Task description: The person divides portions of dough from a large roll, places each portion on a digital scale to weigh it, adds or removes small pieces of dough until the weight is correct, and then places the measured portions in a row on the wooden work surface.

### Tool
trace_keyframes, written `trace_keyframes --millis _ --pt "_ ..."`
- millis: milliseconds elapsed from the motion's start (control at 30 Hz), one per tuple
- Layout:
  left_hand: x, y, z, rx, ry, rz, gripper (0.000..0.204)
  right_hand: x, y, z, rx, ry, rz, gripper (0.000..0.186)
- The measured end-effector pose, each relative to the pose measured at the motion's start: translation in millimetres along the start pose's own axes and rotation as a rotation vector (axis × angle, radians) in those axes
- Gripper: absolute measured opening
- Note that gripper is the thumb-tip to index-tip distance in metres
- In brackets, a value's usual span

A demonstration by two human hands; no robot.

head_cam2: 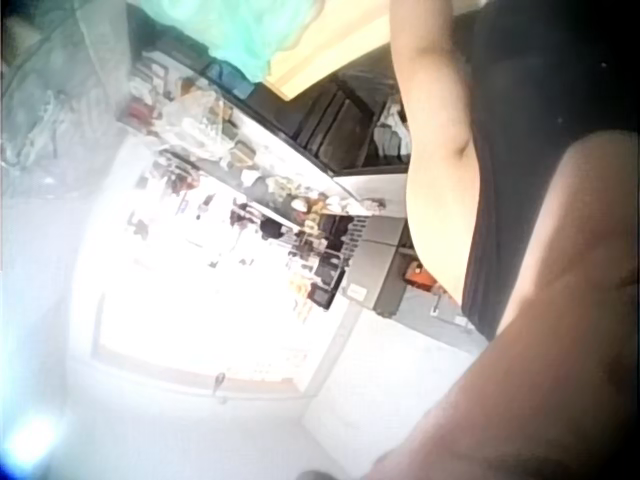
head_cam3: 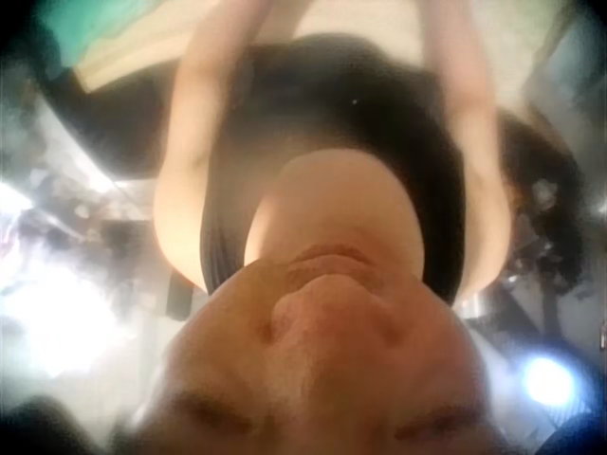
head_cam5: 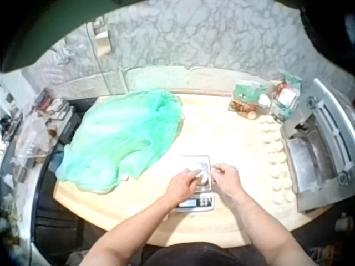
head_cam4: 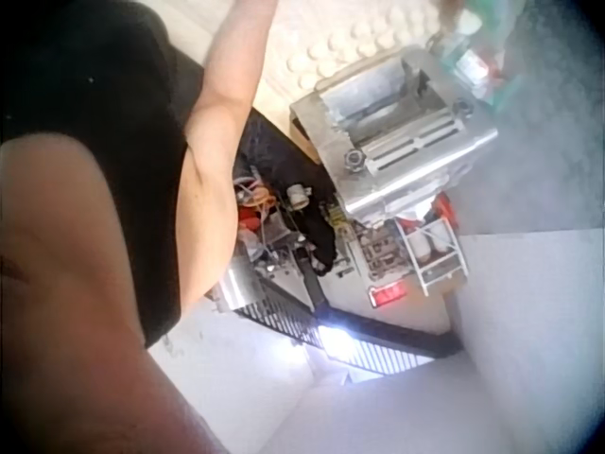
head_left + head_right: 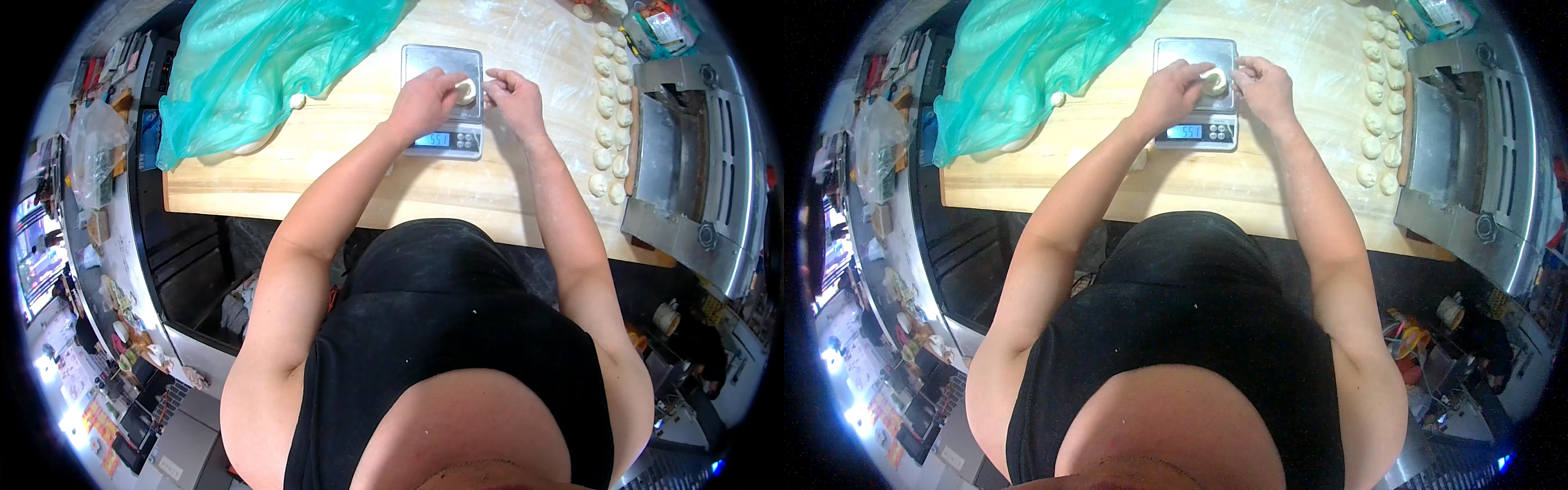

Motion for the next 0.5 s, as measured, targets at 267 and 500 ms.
trace_keyframes --millis 267,500 --pt "1 13 9 0.07 0.074 -0.168 0.033 -20 8 -4 0.249 0.15 -0.075 0.022" --pt "-4 0 -3 0.002 -0.383 0.59 0.026 16 -11 10 0.186 0.175 -0.541 0.028"
Point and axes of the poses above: each hand's wrist, its own z-axis away from the middle knuckle, its own y-axis out of the palm, x = y × z, the point moved 1 cm from there along -z, towards the middle knuckle, and after that the axes turned 3 degrees about x, right-handed, at the moved point
